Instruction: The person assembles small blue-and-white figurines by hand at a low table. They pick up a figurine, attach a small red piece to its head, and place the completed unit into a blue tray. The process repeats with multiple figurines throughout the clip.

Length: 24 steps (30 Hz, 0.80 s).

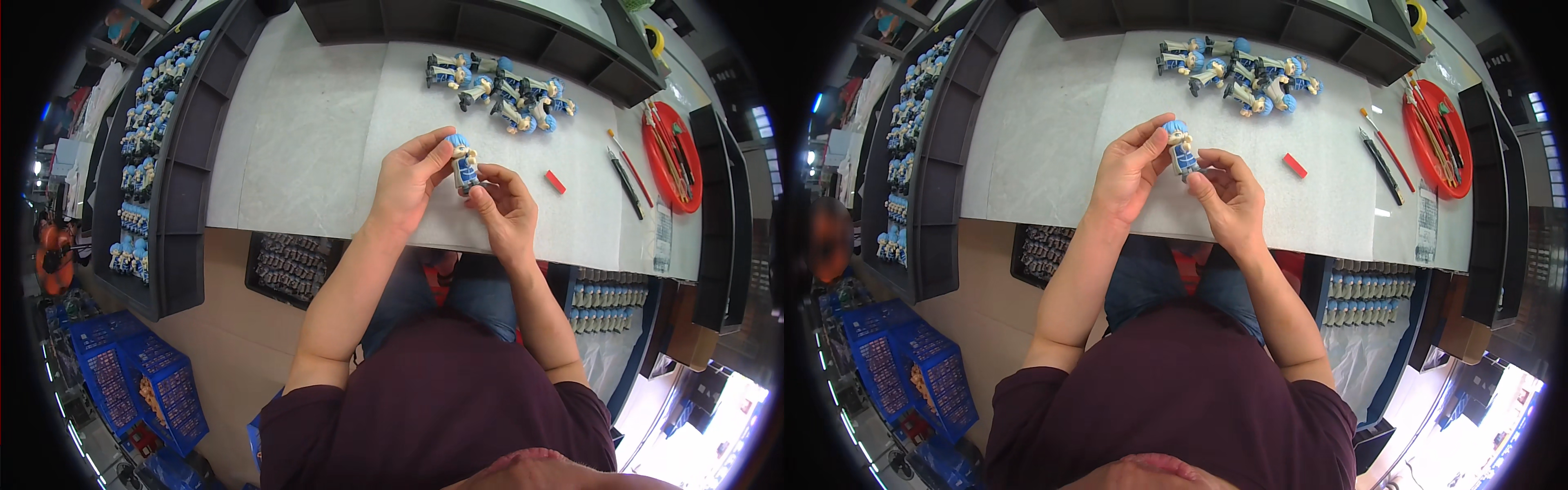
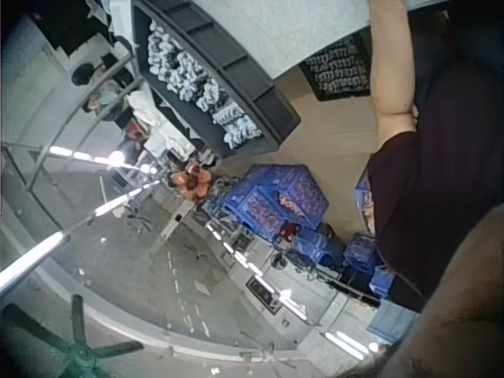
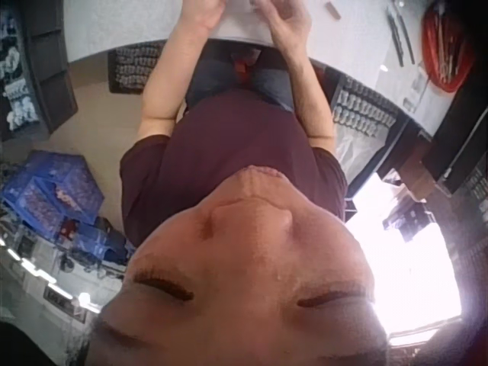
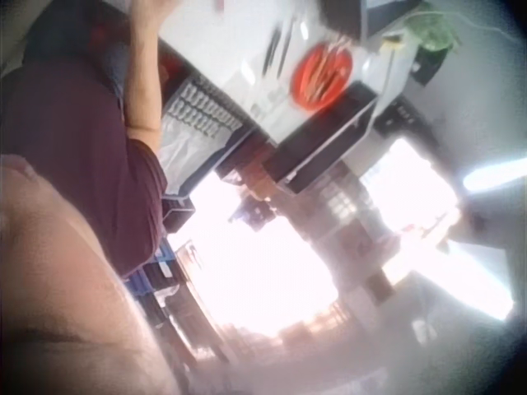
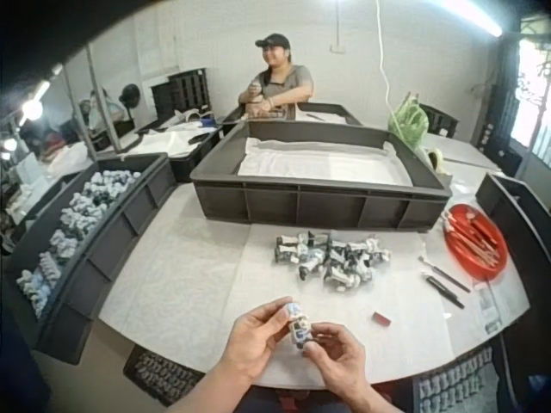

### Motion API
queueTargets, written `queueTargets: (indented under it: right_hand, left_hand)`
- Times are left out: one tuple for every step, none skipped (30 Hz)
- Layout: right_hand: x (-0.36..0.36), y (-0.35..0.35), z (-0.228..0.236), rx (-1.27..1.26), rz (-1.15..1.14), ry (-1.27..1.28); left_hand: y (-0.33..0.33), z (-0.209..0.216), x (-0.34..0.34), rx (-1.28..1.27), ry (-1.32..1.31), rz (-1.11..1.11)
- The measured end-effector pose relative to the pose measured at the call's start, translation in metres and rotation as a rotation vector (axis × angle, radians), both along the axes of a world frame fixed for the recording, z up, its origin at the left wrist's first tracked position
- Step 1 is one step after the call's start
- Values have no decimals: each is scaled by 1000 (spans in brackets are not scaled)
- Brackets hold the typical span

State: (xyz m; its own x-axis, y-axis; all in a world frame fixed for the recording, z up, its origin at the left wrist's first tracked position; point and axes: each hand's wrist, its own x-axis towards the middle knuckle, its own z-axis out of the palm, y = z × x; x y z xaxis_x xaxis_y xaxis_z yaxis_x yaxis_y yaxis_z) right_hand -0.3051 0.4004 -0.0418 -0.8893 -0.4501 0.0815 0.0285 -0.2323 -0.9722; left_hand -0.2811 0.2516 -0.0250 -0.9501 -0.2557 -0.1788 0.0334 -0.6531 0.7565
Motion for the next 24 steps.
queueTargets:
  right_hand:
    - [1, 1, 1, -7, -10, -6]
    - [2, 1, 2, -14, -20, -12]
    - [3, 2, 2, -20, -32, -23]
    - [2, 1, 1, -33, -35, 7]
    - [0, -1, 0, -46, -38, 38]
    - [1, 0, -1, -54, -42, 60]
    - [1, 0, -2, -42, -41, 89]
    - [1, 1, -3, -29, -39, 117]
    - [0, 1, -3, -18, -36, 149]
    - [-1, 1, 0, -31, -8, 63]
    - [-2, 2, 5, -45, 20, -23]
    - [-2, 3, 8, -59, 47, -109]
    - [-3, 3, 7, -59, 46, -106]
    - [-3, 3, 5, -58, 43, -102]
    - [-3, 3, 4, -57, 43, -97]
    - [-3, 3, 3, -57, 28, -65]
    - [-2, 2, 2, -57, 14, -34]
    - [-2, 2, 1, -55, -4, -1]
    - [-2, 2, 0, -56, -24, 19]
    - [-3, 1, -2, -56, -44, 40]
    - [-3, 1, -3, -54, -62, 61]
    - [-3, 2, -4, -53, -72, 69]
    - [-3, 2, -5, -51, -83, 77]
    - [-3, 2, -5, -51, -91, 84]
  left_hand:
    - [1, 1, 0, 2, -8, 2]
    - [1, 3, 2, -26, -28, -12]
    - [3, 6, 4, -53, -52, -27]
    - [3, 8, 5, -80, -76, -43]
    - [2, 10, 4, -128, -79, -46]
    - [1, 11, 6, -172, -89, -51]
    - [1, 11, 7, -215, -99, -57]
    - [0, 9, 8, -196, -74, -54]
    - [-2, 5, 8, -179, -46, -50]
    - [-3, 3, 8, -162, -18, -46]
    - [-2, 4, 9, -165, -5, -48]
    - [-2, 5, 10, -168, 6, -51]
    - [-2, 5, 10, -171, 18, -54]
    - [-2, 5, 11, -163, 16, -56]
    - [-2, 3, 10, -155, 16, -56]
    - [-2, 3, 10, -147, 16, -56]
    - [-3, 3, 10, -140, 23, -64]
    - [-3, 3, 10, -132, 31, -76]
    - [-3, 3, 10, -124, 39, -88]
    - [-3, 3, 10, -130, 39, -96]
    - [-3, 3, 9, -135, 40, -103]
    - [-2, 3, 9, -140, 42, -110]
    - [0, 5, 9, -199, 10, -110]
    - [2, 8, 11, -260, -24, -107]
